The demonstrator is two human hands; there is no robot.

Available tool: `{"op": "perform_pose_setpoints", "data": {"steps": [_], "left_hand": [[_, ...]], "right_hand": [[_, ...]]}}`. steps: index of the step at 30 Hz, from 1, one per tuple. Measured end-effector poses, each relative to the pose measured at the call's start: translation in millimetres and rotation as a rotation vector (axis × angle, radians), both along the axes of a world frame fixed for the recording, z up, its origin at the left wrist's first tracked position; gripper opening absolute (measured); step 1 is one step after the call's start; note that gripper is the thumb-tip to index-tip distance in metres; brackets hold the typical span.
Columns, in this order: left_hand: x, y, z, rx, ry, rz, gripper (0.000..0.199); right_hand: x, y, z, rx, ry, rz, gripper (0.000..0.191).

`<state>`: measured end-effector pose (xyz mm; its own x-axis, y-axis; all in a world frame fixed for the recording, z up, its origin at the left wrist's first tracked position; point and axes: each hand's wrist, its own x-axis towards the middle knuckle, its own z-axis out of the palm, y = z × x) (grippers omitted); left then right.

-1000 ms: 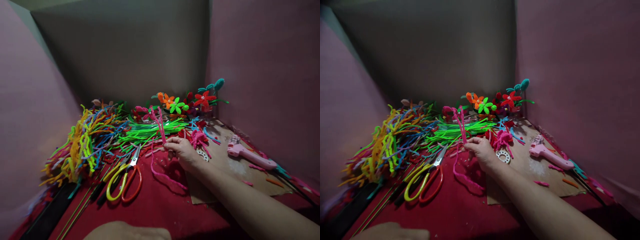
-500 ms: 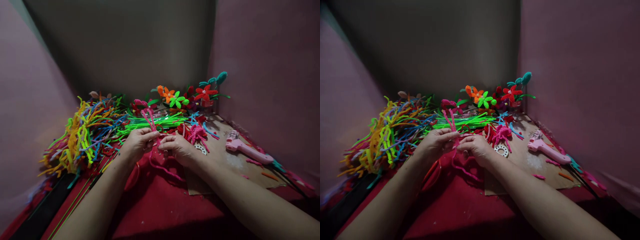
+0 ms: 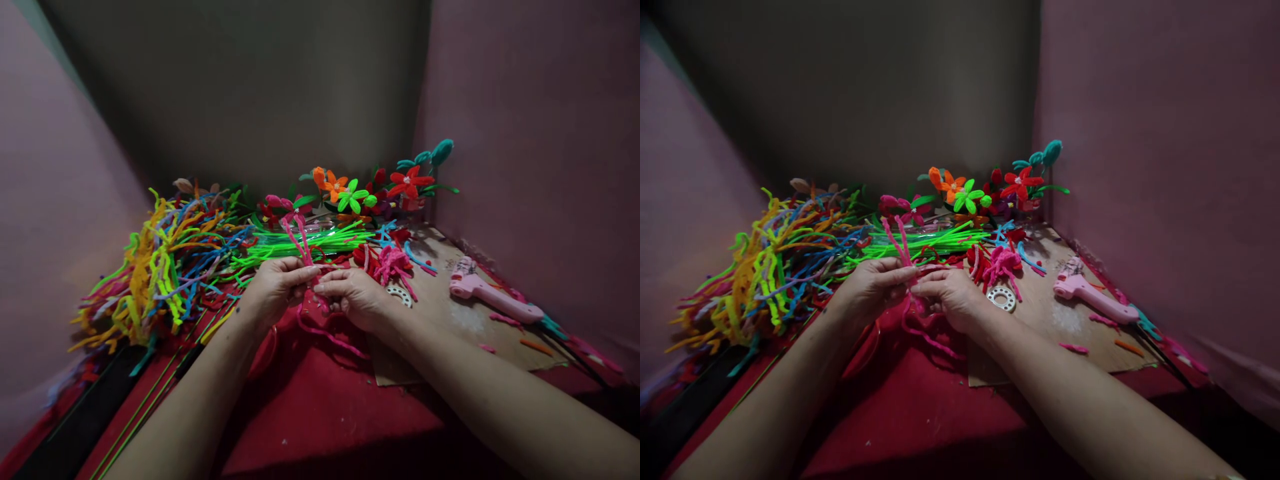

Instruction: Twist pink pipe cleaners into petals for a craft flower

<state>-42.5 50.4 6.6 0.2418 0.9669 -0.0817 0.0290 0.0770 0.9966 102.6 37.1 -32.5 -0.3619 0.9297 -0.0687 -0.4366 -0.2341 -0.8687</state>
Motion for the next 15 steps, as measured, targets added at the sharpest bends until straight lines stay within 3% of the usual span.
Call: {"op": "perform_pose_setpoints", "data": {"steps": [15], "left_hand": [[-5.9, 1.3, -3.8, 0.115, 0.141, -0.012, 0.025]], "right_hand": [[-2.8, 0.2, -2.5, 0.02, -0.009, 0.0, 0.015]]}}
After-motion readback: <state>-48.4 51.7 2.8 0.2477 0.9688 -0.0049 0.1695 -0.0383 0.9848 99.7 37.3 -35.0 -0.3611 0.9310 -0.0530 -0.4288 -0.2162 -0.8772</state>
